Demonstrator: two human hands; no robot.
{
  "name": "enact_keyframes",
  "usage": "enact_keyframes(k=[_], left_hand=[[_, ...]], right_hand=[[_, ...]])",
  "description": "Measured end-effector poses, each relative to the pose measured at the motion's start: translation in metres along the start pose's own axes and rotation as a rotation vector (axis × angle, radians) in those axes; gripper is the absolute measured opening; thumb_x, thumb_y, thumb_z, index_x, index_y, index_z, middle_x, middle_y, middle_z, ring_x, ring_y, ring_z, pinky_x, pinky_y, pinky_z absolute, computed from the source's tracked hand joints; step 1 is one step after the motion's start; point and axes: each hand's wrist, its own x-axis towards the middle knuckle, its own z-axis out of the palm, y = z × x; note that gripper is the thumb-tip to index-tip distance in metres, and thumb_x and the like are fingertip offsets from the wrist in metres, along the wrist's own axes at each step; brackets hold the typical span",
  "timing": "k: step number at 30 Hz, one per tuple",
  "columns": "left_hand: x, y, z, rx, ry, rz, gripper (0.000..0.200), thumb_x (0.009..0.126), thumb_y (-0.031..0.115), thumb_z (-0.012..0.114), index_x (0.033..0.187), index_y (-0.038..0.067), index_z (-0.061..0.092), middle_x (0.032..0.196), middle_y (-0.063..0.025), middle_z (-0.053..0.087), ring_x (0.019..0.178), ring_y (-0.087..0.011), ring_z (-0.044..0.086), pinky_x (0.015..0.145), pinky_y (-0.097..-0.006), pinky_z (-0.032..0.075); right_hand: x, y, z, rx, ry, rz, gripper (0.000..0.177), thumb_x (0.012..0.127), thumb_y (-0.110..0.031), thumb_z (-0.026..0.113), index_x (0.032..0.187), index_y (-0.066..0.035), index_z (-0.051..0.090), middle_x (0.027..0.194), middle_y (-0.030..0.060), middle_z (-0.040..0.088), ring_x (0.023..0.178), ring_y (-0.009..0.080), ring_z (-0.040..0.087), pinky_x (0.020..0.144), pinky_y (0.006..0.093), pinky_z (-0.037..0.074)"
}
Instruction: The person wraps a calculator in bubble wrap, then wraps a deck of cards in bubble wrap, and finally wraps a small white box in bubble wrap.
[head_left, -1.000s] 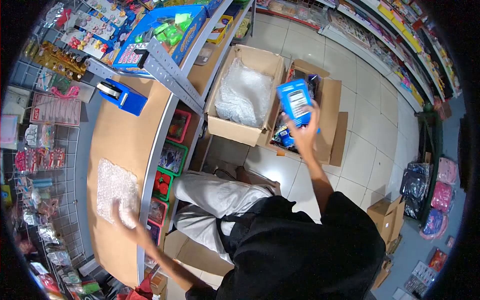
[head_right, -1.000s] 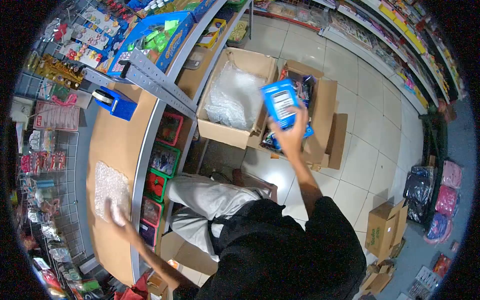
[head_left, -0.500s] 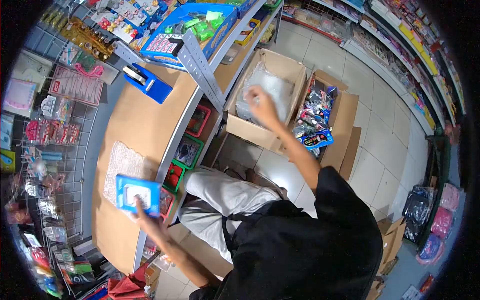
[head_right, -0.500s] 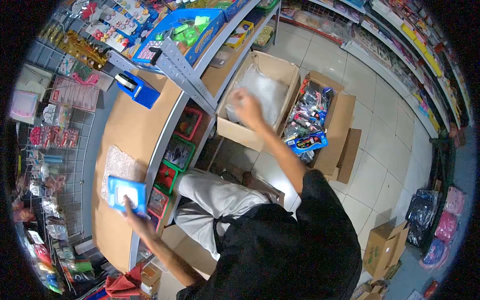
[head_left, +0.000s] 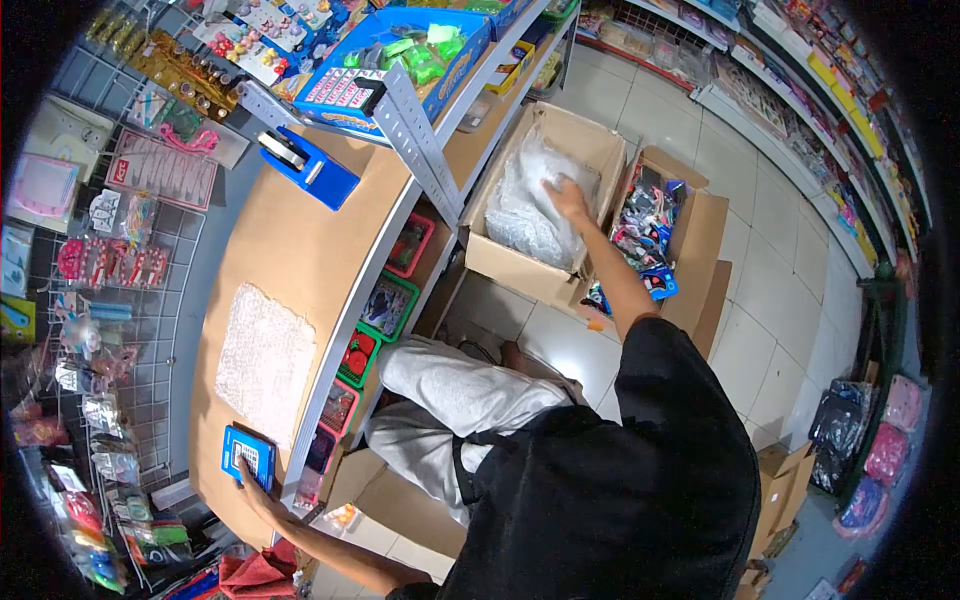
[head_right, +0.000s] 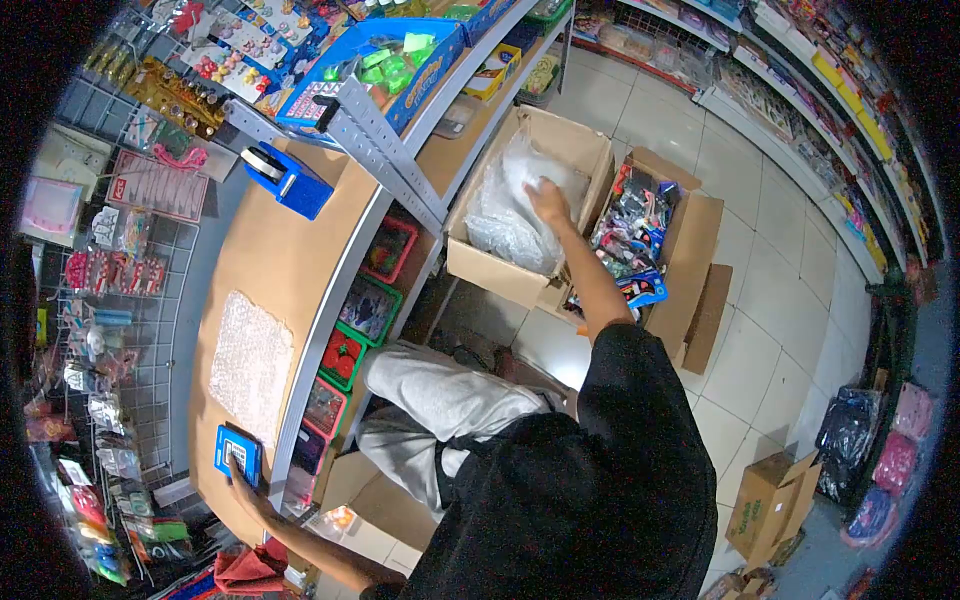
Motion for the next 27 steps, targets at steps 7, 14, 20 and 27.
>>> enact_keyframes(k=[7,14,20,27], left_hand=[[0.035,-0.02,-0.006,0.435,0.034,0.393,0.058,0.095,0.046,0.066,0.116,-0.008,0.065,0.086,-0.011,0.065,0.077,-0.0183,0.059,0.068,-0.0322,0.049],[0.011,-0.009,0.009,0.567,0.13,0.47,0.059,0.094,0.046,0.066,0.123,-0.005,0.063,0.107,-0.0231,0.065,0.095,-0.0301,0.063,0.077,-0.0382,0.052],[-0.021,-0.006,0.019,0.471,0.166,0.525,0.059,0.095,0.042,0.066,0.132,-0.003,0.057,0.122,-0.0268,0.056,0.115,-0.0359,0.055,0.092,-0.0451,0.049],[-0.039,-0.015,0.026,0.487,0.265,0.698,0.05,0.097,0.037,0.065,0.126,-0.003,0.059,0.119,-0.0224,0.056,0.106,-0.0329,0.056,0.092,-0.0435,0.048]], right_hand=[[-0.005,-0.006,-0.039,-0.062,0.513,-0.366,0.034,0.089,-0.015,0.063,0.12,-0.001,0.061,0.125,0.0254,0.057,0.117,0.0474,0.052,0.101,0.0516,0.041],[-0.054,-0.036,-0.031,-0.325,-0.208,-0.362,0.034,0.093,-0.028,0.061,0.121,-0.009,0.065,0.126,0.0179,0.062,0.118,0.0417,0.056,0.101,0.0506,0.043],[-0.047,-0.013,-0.008,-0.136,-0.334,-0.273,0.056,0.092,-0.055,0.062,0.124,-0.01,0.068,0.123,0.0172,0.067,0.121,0.0336,0.061,0.103,0.0413,0.046],[-0.027,-0.005,-0.02,0.042,-0.008,-0.067,0.042,0.091,-0.056,0.062,0.11,-0.021,0.076,0.109,0.0132,0.073,0.101,0.0308,0.069,0.089,0.0373,0.051]])
